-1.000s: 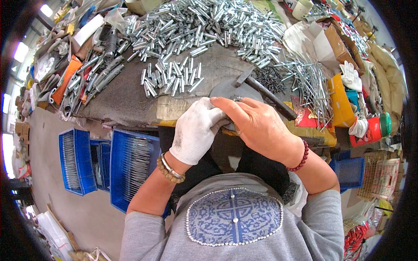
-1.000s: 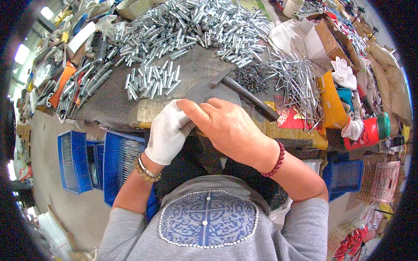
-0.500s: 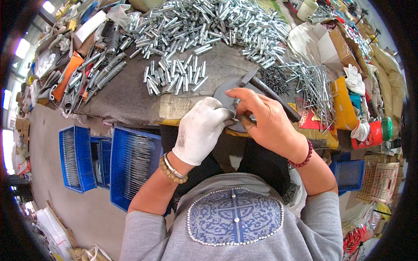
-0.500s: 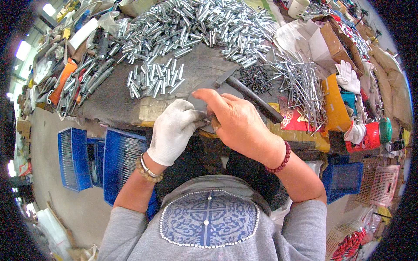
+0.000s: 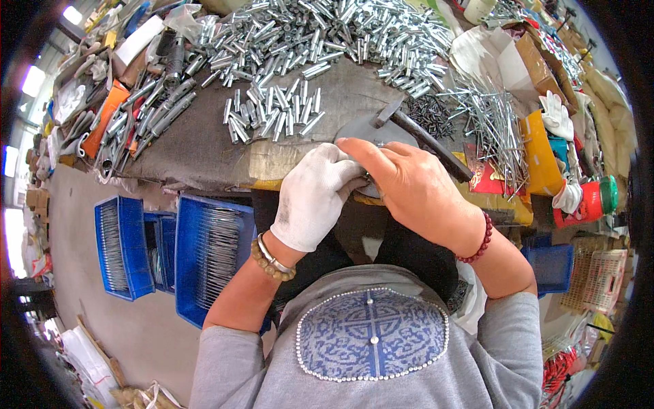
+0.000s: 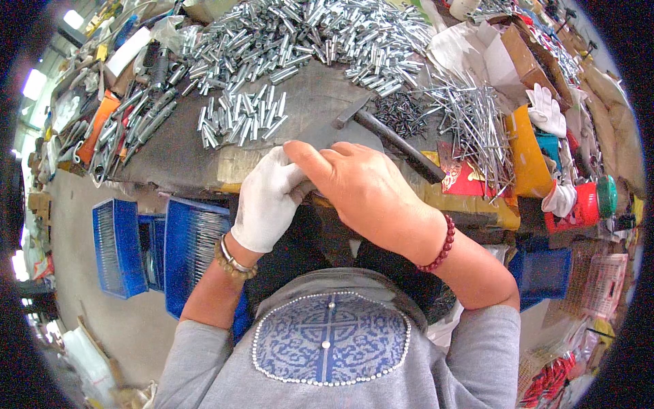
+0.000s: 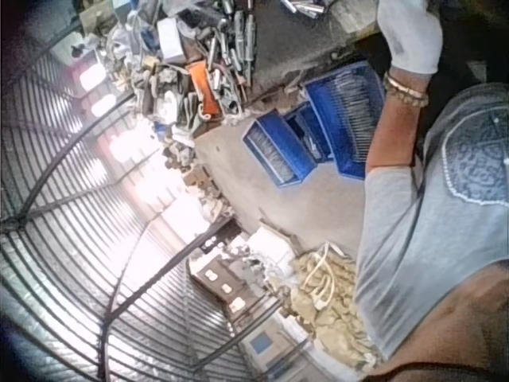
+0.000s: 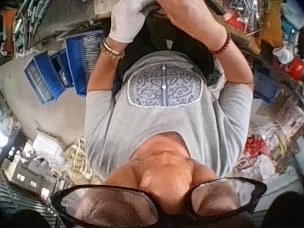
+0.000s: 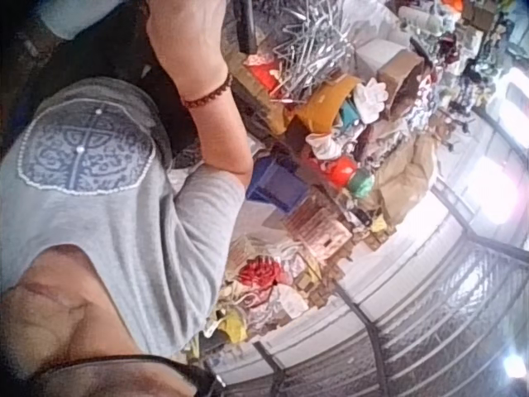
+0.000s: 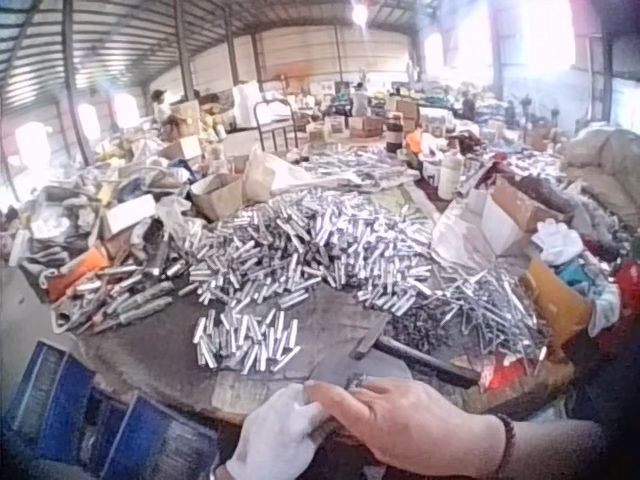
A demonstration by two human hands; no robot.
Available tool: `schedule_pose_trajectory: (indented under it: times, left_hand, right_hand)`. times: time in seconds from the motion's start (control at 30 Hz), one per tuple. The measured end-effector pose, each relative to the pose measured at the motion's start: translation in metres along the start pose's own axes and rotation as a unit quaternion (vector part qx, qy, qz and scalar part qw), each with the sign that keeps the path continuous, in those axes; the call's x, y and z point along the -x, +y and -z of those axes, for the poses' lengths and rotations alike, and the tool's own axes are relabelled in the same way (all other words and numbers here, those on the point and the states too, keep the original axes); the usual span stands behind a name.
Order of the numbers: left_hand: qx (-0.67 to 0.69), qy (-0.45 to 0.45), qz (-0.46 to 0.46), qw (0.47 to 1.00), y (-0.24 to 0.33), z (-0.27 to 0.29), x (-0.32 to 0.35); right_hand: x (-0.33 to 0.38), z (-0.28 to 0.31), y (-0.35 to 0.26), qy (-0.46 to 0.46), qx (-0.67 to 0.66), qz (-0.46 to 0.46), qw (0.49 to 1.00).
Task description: The person assembles metal fasteners by inserting pins into metal sleeves, tapping them with a hammer on a metal anvil plate, and placing the completed parts into a blue bin.
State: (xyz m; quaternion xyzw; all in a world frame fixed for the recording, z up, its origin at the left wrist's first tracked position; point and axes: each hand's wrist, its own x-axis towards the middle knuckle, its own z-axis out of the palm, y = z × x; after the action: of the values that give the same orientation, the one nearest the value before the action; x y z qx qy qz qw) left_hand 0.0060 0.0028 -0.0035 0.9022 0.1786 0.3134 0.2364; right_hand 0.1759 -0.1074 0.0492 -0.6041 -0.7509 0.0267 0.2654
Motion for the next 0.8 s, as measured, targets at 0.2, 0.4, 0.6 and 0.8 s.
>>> schedule_pose_trajectory:
  times: [0.2,0.4,0.6,0.8]
  left_hand:
    - [0.013,-0.032,0.033,0.999,-0.002,0.004,0.005]
    - [0.014,-0.038,0.029,0.999,-0.001,0.006,0.004]
    - [0.019,-0.033,0.034,0.999,-0.001,0.004,0.004]
    - [0.041,-0.029,0.023,0.998,-0.004,0.003,0.003]
  right_hand:
    - [0.023,0.015,0.020,0.113,0.096,-0.080,0.986]
    - [0.047,0.012,0.047,0.031,0.195,-0.206,0.958]
    - [0.059,0.018,0.034,0.132,0.147,-0.186,0.962]
    - [0.083,0.028,0.003,0.103,-0.025,-0.194,0.975]
